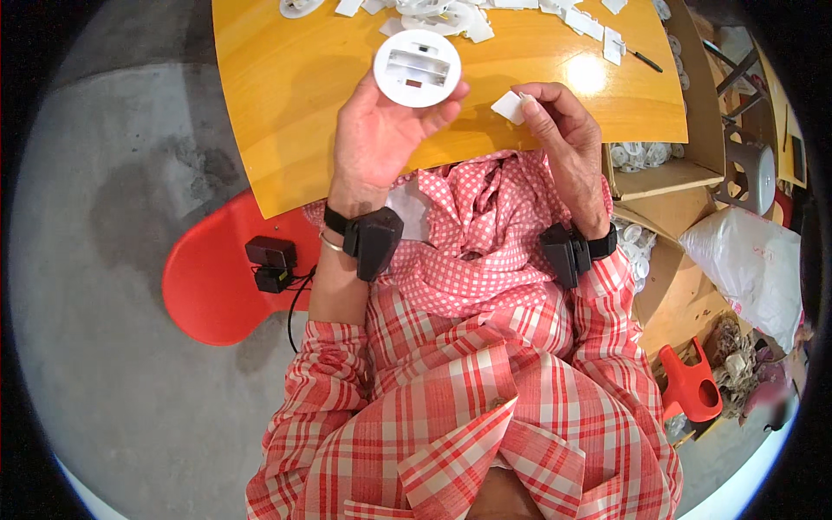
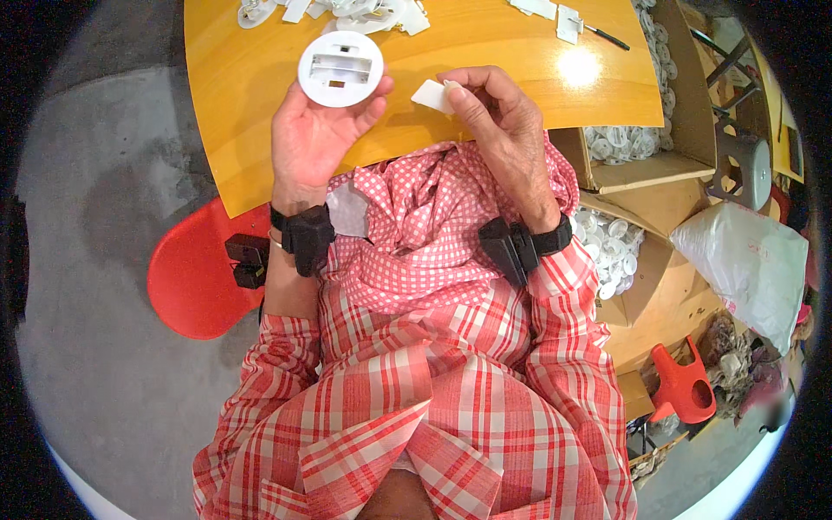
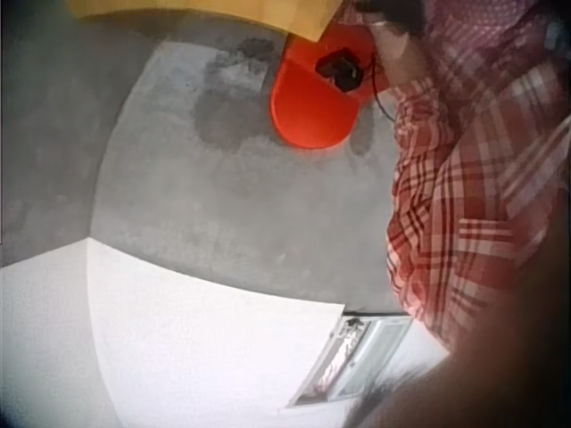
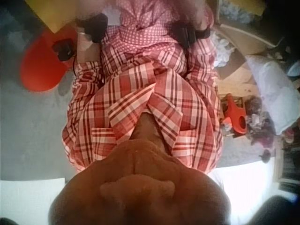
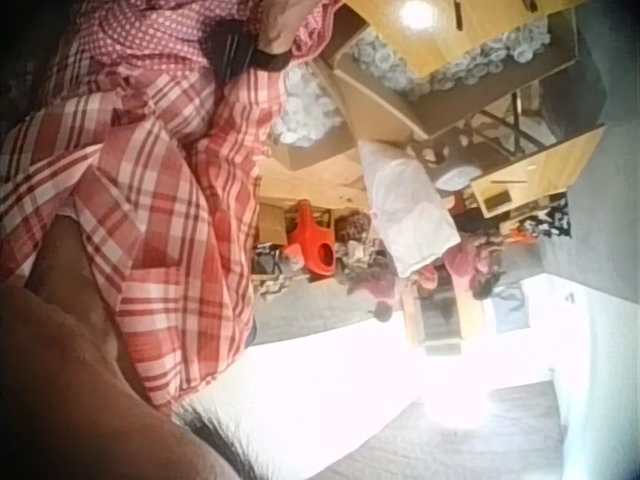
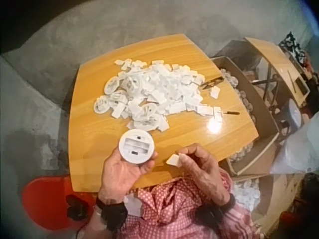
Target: Assembling plastic housings for shoe components by snapping parts together.
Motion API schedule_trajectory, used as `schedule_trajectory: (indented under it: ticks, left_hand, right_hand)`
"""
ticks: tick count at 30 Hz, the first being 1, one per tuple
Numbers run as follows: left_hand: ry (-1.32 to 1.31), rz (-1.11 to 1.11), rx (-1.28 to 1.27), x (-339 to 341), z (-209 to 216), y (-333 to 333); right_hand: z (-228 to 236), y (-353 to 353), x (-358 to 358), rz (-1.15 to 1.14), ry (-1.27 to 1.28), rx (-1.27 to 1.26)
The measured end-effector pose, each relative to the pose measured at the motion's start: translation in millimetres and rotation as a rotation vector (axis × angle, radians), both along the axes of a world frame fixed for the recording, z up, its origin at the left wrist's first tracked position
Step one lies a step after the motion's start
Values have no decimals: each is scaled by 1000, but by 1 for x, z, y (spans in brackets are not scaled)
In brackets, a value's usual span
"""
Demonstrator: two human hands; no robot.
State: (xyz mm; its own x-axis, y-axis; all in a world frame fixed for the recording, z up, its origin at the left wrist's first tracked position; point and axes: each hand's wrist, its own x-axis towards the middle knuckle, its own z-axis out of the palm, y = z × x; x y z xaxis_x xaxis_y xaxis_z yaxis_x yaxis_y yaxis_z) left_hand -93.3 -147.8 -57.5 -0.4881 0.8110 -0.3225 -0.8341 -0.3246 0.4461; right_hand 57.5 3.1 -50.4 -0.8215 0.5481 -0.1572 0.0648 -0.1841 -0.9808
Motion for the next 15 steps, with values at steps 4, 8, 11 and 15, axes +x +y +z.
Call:
schedule_trajectory:
  ticks: [4,8,11,15]
  left_hand:
    - [-116,-98,164,4,-9,6]
    - [-130,-154,242,7,-20,11]
    - [-81,-136,202,7,-18,12]
    - [-69,-124,201,10,-18,14]
  right_hand:
    - [2,1,-3,-3,-42,15]
    - [1,2,-3,-17,21,9]
    - [1,4,-4,-14,13,22]
    - [1,4,-3,-4,32,17]
